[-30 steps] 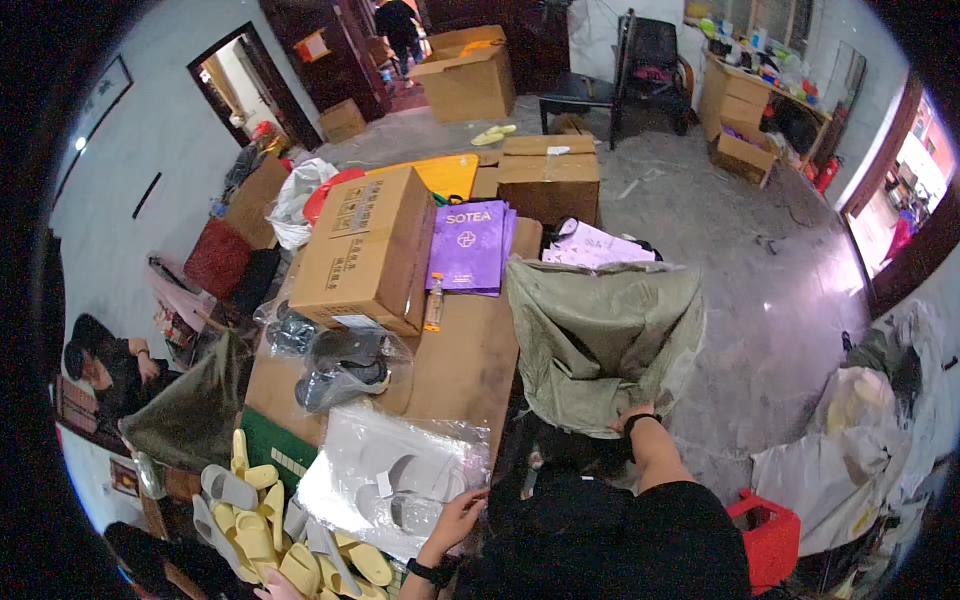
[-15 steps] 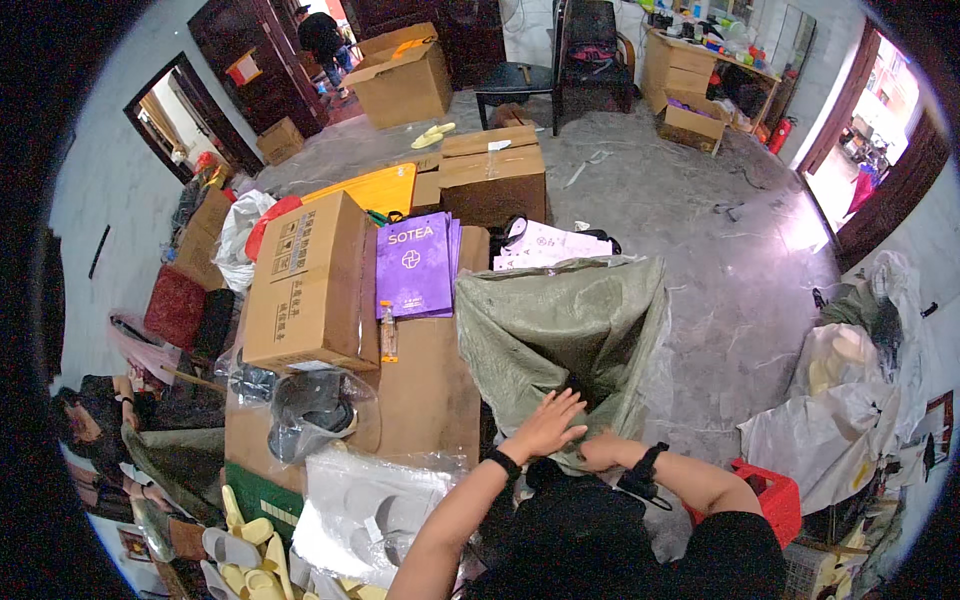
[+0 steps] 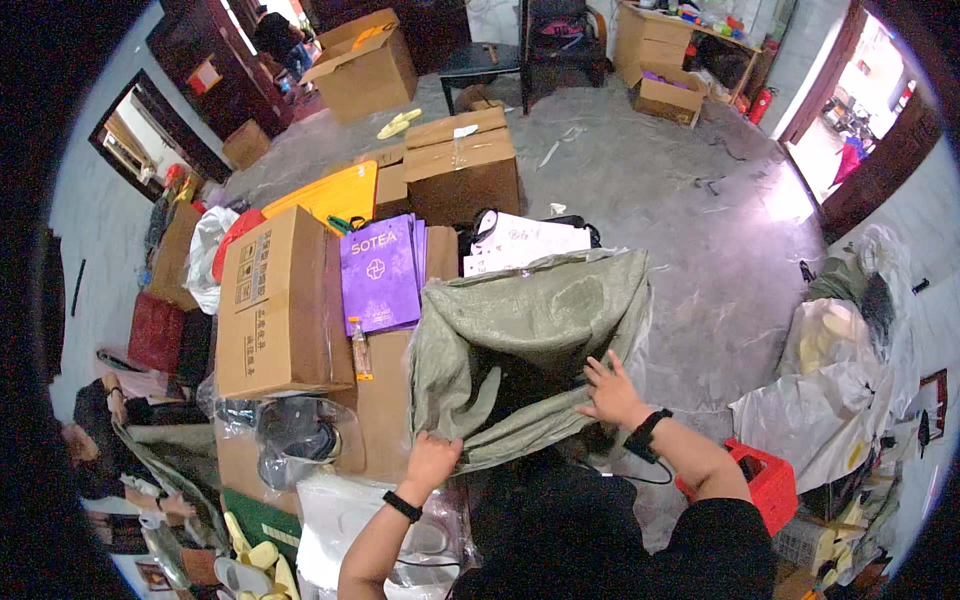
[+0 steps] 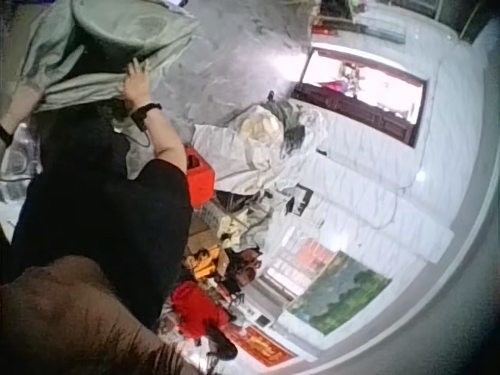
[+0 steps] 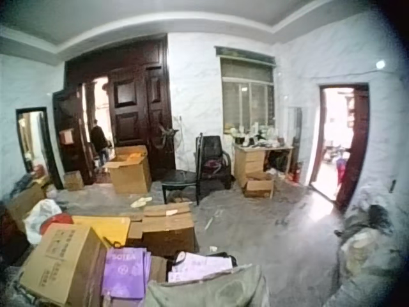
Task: The recorder is placing various foam sliders/shoes into plastic bags and then into a large storage sack.
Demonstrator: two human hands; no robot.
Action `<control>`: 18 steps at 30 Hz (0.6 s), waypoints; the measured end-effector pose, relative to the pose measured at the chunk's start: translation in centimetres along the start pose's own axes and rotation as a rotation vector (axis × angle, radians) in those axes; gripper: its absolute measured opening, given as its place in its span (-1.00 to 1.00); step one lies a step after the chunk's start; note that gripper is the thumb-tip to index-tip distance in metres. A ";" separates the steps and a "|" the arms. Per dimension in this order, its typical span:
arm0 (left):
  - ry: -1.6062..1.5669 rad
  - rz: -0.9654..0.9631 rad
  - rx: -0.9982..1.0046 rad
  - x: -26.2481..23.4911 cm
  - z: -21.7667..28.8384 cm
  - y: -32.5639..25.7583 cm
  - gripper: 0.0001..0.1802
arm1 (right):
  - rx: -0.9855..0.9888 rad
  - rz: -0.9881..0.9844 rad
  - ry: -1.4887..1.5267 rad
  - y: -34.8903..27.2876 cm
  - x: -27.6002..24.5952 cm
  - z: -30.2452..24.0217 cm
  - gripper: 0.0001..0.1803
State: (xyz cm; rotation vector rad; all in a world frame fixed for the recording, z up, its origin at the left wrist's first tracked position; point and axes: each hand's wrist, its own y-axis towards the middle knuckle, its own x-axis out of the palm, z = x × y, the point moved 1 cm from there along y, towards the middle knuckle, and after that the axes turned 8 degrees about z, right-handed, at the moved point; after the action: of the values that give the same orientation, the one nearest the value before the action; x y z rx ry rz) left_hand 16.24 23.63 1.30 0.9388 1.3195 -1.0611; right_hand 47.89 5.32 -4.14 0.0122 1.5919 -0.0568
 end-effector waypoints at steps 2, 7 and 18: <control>-0.014 0.047 -0.016 -1.8 0.5 -1.0 -0.86 | 0.050 -0.179 0.135 0.8 -1.4 1.3 -0.25; -0.228 0.231 0.161 -1.9 3.8 -2.6 -0.87 | 0.254 -0.376 0.299 1.0 -6.5 3.5 -0.18; -0.297 0.075 0.178 -1.8 5.0 -1.6 -0.86 | -0.282 -1.306 0.114 12.4 2.7 -5.0 -0.28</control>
State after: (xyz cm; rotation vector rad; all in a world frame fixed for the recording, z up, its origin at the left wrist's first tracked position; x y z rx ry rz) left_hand 16.14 18.47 3.41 0.9137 0.9508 -1.2222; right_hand 43.38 17.86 -7.13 -1.2556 1.4619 -0.8471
